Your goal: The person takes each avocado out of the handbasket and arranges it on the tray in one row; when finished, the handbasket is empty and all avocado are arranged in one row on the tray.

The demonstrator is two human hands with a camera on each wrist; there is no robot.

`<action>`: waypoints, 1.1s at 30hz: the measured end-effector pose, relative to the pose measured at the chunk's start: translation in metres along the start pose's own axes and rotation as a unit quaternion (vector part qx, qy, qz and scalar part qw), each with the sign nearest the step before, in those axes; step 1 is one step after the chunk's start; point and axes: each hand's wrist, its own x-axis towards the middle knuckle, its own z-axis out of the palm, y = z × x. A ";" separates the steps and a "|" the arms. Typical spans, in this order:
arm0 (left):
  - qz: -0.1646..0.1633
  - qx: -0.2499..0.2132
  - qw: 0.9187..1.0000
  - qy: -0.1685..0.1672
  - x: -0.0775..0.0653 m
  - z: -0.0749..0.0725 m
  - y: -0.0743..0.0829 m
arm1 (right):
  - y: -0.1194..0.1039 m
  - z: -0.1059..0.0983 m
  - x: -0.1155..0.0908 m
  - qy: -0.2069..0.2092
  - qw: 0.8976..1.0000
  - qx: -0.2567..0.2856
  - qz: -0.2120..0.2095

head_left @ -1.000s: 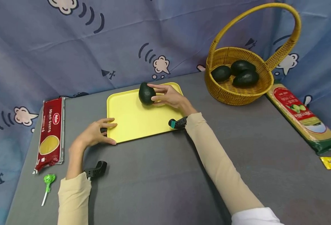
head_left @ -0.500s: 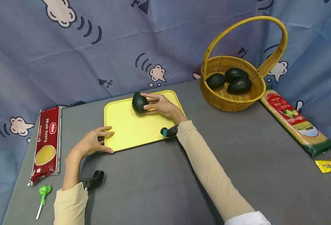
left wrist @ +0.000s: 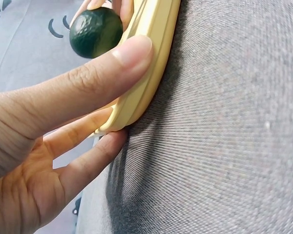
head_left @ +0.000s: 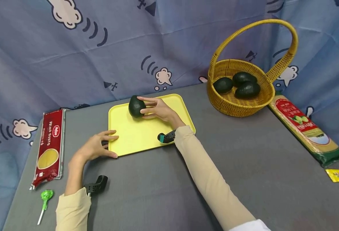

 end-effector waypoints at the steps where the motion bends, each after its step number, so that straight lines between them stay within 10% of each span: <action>1: 0.001 0.002 1.000 0.000 0.000 0.000 0.000 | 0.001 0.002 0.001 0.003 1.000 -0.001 0.000; 33: -0.005 0.021 1.000 -0.005 0.002 -0.002 -0.001 | 0.013 0.049 0.018 0.013 0.999 -0.048 -0.017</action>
